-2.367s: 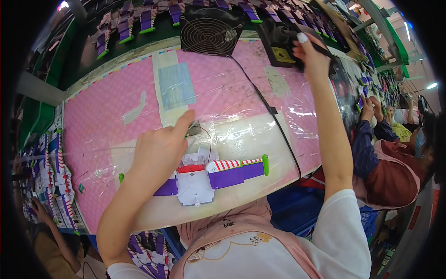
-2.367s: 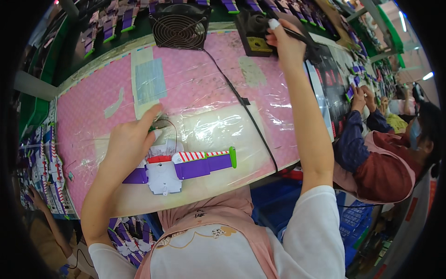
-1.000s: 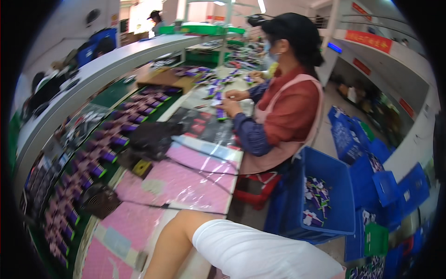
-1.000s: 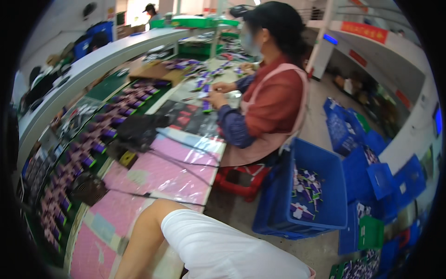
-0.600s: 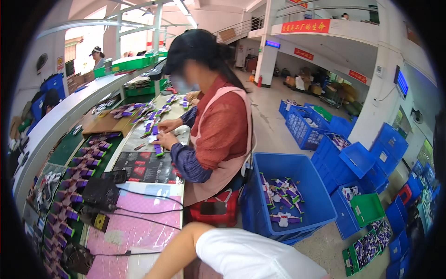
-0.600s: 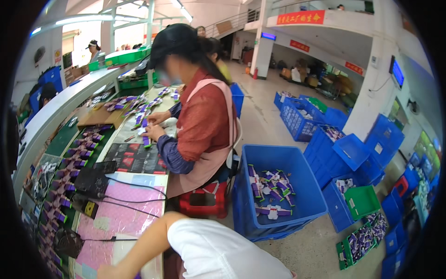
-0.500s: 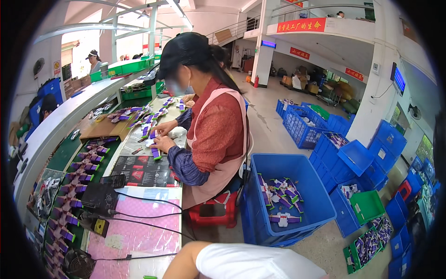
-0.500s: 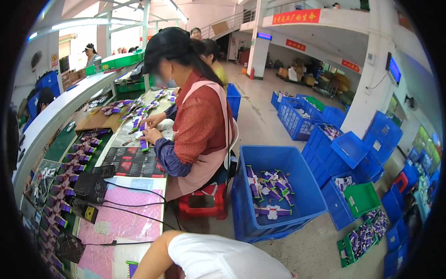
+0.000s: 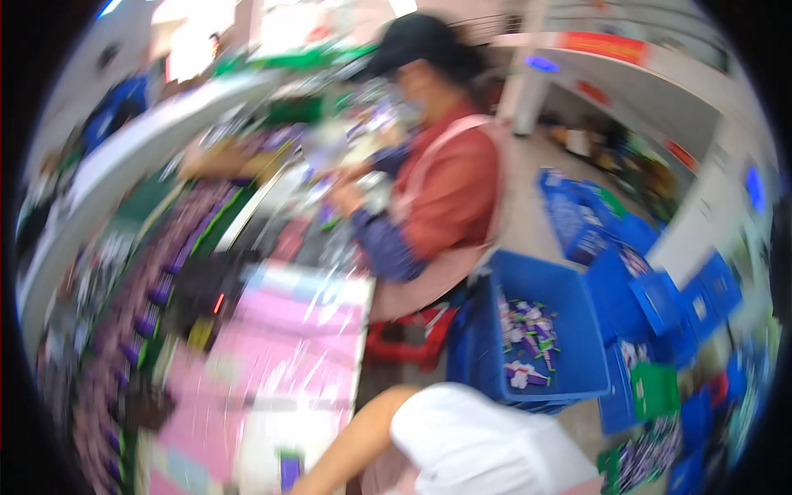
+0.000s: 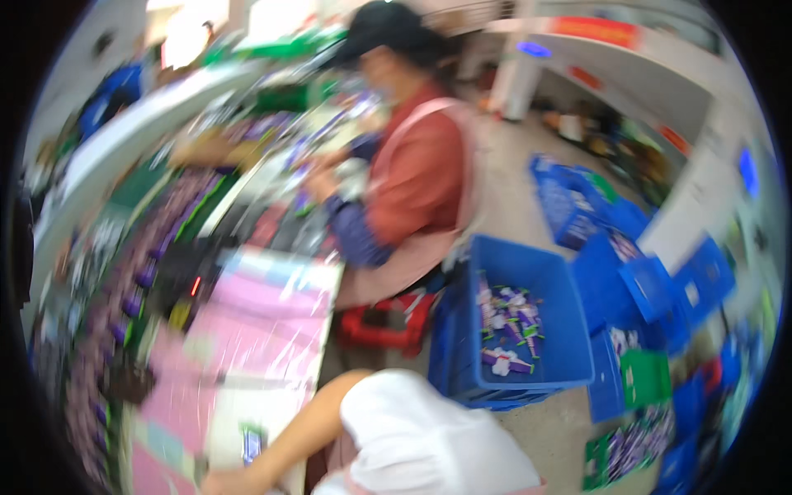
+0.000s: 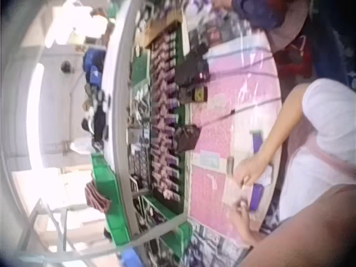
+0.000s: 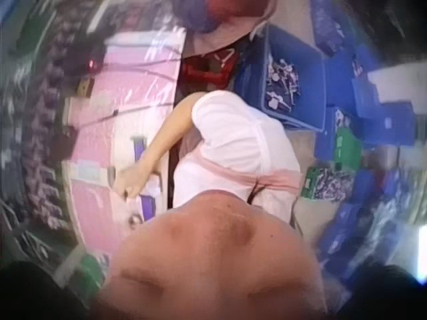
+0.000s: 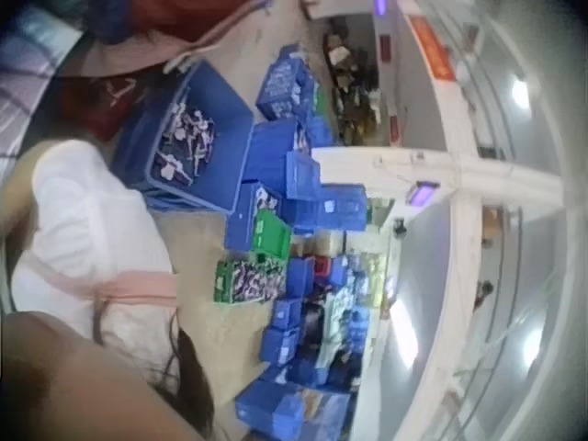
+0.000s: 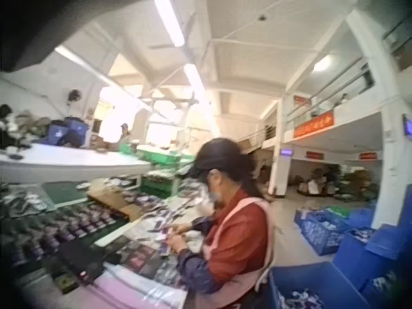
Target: Soldering electrical wires and circuit boards onto plastic toy wings on an assembly line.
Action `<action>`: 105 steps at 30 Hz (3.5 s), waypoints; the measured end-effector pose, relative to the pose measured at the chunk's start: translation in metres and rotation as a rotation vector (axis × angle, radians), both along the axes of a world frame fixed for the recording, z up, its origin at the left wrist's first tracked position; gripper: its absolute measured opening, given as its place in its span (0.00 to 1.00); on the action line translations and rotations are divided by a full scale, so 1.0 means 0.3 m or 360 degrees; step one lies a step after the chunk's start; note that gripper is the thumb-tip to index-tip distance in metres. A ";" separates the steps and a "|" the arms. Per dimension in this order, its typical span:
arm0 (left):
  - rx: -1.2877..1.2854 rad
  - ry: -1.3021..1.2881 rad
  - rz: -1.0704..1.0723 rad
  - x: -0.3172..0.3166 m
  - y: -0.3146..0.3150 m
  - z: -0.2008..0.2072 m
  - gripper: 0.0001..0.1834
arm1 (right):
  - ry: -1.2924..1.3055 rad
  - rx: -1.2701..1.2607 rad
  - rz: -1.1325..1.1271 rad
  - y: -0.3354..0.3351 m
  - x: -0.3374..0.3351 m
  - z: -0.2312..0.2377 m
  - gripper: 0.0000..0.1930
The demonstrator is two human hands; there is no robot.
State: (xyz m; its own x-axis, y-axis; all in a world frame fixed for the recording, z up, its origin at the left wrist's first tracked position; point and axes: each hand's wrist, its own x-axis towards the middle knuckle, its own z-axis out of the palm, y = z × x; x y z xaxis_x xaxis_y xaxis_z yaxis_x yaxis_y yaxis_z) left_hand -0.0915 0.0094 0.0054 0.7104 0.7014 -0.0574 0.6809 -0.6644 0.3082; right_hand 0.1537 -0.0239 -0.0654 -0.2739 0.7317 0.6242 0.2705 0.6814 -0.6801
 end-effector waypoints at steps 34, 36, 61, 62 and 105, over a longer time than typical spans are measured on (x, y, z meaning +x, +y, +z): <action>-0.0662 -0.1499 0.0945 0.277 -0.107 -0.047 0.10 | 0.0204 -0.0818 -0.0436 -0.087 -0.003 0.164 0.07; -0.0825 -0.1689 0.1083 0.291 -0.128 -0.039 0.09 | 0.0063 -0.0739 -0.0477 -0.086 -0.009 0.159 0.05; -0.0956 -0.1910 0.1168 0.313 -0.175 -0.020 0.08 | 0.0302 -0.1238 -0.0380 -0.086 -0.013 0.193 0.05; -0.0953 -0.1904 0.1174 0.313 -0.174 -0.020 0.08 | 0.0293 -0.1268 -0.0371 -0.086 -0.012 0.196 0.05; -0.0755 -0.1846 0.1010 0.308 -0.183 -0.041 0.06 | 0.0449 -0.1322 -0.0206 -0.083 0.002 0.179 0.05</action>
State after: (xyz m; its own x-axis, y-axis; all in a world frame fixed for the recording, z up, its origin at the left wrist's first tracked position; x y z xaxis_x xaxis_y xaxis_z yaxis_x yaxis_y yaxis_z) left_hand 0.0009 -0.0455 -0.0070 0.0899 0.9958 0.0166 0.0282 -0.0192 0.9994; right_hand 0.1544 -0.0487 -0.0117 -0.0735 0.9932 -0.0903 0.0586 -0.0861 -0.9946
